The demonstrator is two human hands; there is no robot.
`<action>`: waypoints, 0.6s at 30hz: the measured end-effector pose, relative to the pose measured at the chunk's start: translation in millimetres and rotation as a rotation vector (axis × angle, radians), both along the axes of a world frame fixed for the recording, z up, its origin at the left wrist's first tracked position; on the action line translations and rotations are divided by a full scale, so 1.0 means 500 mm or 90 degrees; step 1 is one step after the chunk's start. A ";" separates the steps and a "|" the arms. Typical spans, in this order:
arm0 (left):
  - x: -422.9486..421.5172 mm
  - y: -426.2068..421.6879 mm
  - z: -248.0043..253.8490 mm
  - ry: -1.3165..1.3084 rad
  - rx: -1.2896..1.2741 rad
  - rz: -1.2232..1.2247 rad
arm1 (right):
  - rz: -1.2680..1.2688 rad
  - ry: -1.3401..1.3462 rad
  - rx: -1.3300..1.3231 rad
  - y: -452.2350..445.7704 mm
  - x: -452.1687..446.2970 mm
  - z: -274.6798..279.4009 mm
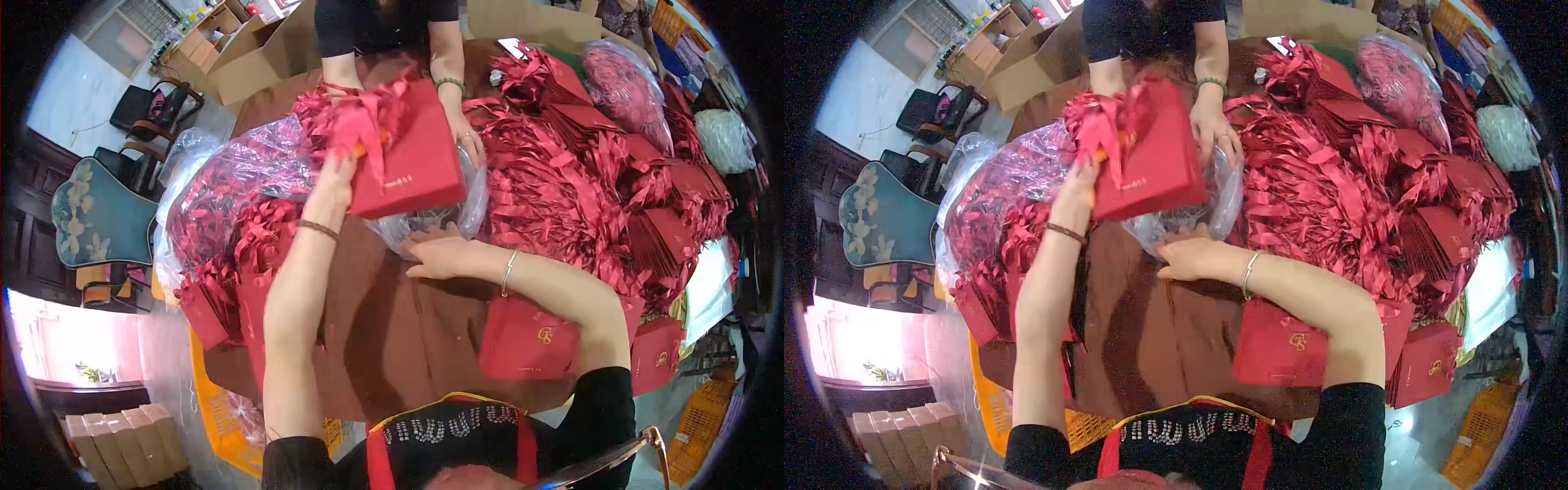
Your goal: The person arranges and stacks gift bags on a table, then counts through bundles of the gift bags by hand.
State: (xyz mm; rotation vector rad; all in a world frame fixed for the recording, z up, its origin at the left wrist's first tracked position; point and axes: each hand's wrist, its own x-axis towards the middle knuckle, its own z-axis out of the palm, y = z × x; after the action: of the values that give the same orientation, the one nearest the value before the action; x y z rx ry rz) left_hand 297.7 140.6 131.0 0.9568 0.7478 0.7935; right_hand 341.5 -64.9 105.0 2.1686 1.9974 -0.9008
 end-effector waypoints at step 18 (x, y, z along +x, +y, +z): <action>0.079 0.031 -0.304 -0.167 -0.124 -0.088 | -0.051 0.104 0.020 -0.010 0.015 -0.012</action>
State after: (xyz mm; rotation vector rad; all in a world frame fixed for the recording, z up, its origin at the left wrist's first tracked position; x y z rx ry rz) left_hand 337.4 156.0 -20.8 0.7052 0.5137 0.6946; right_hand 349.1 -69.9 99.1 2.2747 2.0201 -1.0983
